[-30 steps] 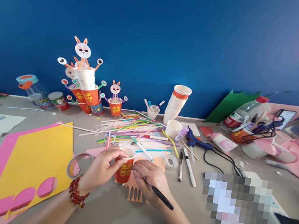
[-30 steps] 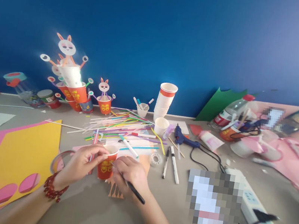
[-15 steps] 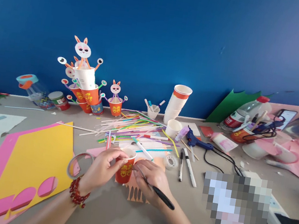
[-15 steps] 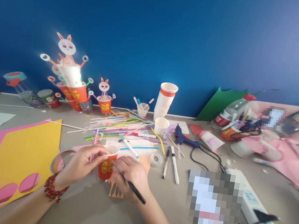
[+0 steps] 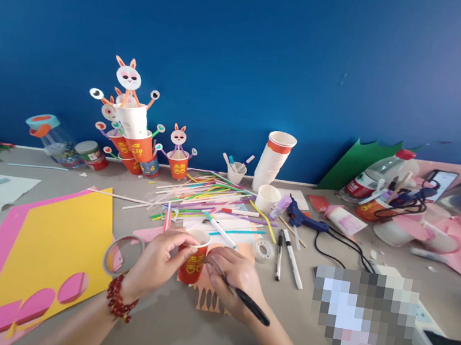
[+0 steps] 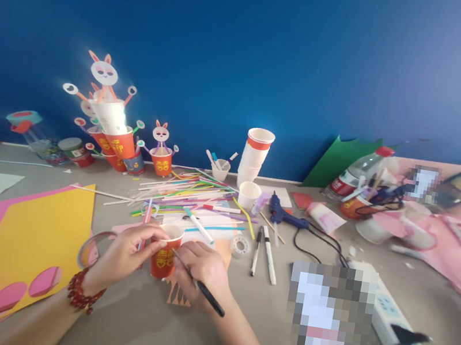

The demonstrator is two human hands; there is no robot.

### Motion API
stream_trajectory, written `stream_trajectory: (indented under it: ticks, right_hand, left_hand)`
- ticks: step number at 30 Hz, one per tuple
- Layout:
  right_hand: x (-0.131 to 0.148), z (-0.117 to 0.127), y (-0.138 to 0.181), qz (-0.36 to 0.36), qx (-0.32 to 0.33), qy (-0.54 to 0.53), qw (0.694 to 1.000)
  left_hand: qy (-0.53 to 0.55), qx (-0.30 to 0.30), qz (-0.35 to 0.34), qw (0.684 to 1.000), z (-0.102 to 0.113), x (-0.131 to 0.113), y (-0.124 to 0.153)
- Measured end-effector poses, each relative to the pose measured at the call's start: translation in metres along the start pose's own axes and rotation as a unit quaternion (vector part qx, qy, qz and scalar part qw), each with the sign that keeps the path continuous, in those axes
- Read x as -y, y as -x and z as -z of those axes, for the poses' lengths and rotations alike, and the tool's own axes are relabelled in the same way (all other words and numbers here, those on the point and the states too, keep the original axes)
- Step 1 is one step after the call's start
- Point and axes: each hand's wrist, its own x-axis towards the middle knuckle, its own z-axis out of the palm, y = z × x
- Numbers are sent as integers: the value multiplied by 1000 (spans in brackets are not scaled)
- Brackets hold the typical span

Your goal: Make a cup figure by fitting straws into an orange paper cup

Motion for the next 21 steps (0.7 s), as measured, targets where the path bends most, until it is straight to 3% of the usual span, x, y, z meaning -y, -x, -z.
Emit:
stream_trajectory:
  ticks: [5, 10, 13, 18, 20, 21]
  right_hand:
    - [4, -1, 1, -10, -27, -37, 999]
    - [13, -9, 4, -112, -66, -162, 978]
    - [14, -19, 7, -203, -91, -314, 923]
    - [11, -37, 8, -280, -140, -534, 786]
    - [10, -40, 8, -281, -153, -555, 768]
    - [10, -39, 9, -277, -154, -536, 783]
  left_hand:
    - [-43, -17, -53, 998, -2, -4, 2]
    - [-116, -75, -140, 981, -7, -5, 7]
    - [-160, -98, -183, 965, -9, -5, 9]
    - [-194, -112, -217, 950, -11, -8, 10]
    - [-196, -117, -220, 948, -12, -8, 9]
    - [-195, -119, -217, 949, -13, -8, 9]
